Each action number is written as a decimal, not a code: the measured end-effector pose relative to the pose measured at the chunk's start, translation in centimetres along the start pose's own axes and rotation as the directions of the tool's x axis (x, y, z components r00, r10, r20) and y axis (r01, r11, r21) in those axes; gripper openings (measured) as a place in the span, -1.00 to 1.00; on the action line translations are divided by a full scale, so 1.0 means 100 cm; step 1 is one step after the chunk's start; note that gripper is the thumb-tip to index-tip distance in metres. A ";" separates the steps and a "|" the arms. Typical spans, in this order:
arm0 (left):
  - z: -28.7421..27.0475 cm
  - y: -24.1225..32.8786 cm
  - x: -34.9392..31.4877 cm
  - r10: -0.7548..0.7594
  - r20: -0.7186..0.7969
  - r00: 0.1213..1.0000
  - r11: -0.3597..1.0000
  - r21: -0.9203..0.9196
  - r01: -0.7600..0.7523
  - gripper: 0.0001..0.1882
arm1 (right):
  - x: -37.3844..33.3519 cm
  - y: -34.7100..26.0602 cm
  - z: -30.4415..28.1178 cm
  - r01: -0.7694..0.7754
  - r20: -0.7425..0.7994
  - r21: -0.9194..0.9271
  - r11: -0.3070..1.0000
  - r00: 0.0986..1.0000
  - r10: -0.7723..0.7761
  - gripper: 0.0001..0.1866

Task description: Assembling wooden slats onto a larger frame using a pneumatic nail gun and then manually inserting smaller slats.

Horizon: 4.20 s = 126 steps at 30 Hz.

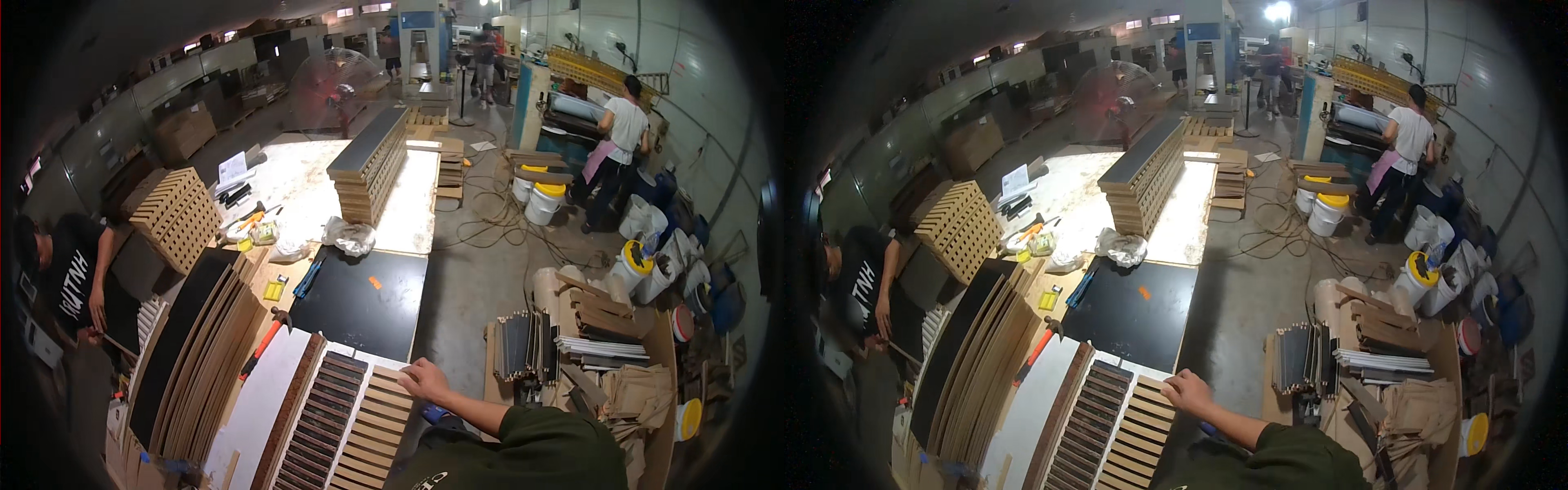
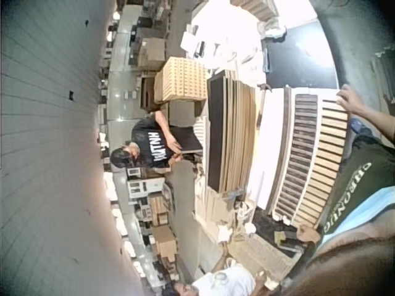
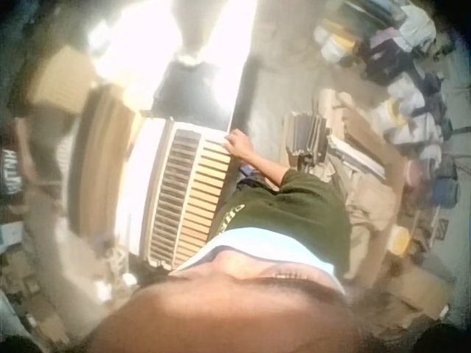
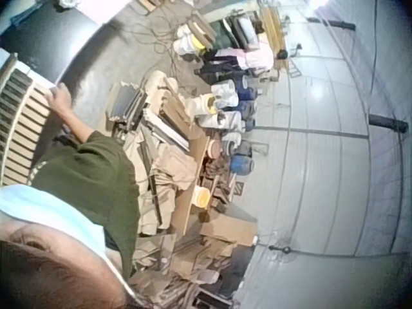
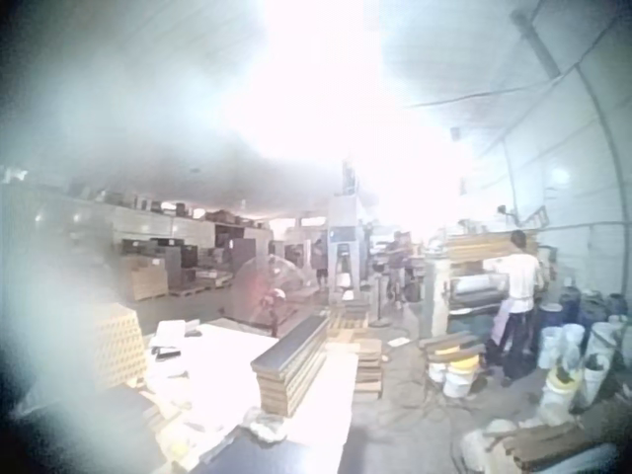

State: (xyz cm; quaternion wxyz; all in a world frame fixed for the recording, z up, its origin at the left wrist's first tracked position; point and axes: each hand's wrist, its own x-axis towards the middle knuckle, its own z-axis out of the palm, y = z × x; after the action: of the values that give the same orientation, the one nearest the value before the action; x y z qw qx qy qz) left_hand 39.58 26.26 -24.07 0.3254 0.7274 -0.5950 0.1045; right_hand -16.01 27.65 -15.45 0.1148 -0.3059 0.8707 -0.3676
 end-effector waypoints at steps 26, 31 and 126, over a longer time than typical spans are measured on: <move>-0.031 0.041 0.029 -0.162 0.389 0.907 0.935 -0.232 0.266 -0.65 | 0.011 -0.022 -0.042 -0.072 -0.084 0.824 0.562 0.966 0.246 -0.67; -0.035 0.122 0.048 -0.123 0.438 0.891 0.828 -0.449 0.335 -0.66 | 0.081 -0.045 -0.079 0.063 -0.149 0.957 0.284 0.945 0.290 -0.60; -0.098 0.304 -0.112 -0.694 0.360 0.623 0.288 -0.655 0.699 -0.71 | 0.001 -0.112 0.068 -0.259 0.740 0.666 0.699 0.111 -0.663 -0.67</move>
State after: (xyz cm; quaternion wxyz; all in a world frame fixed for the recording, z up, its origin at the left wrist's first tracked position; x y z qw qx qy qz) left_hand 10.44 38.59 -11.97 0.6027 0.7089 -0.2057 -0.3032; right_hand -8.19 17.58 -12.26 0.6921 -0.5322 0.3179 -0.3697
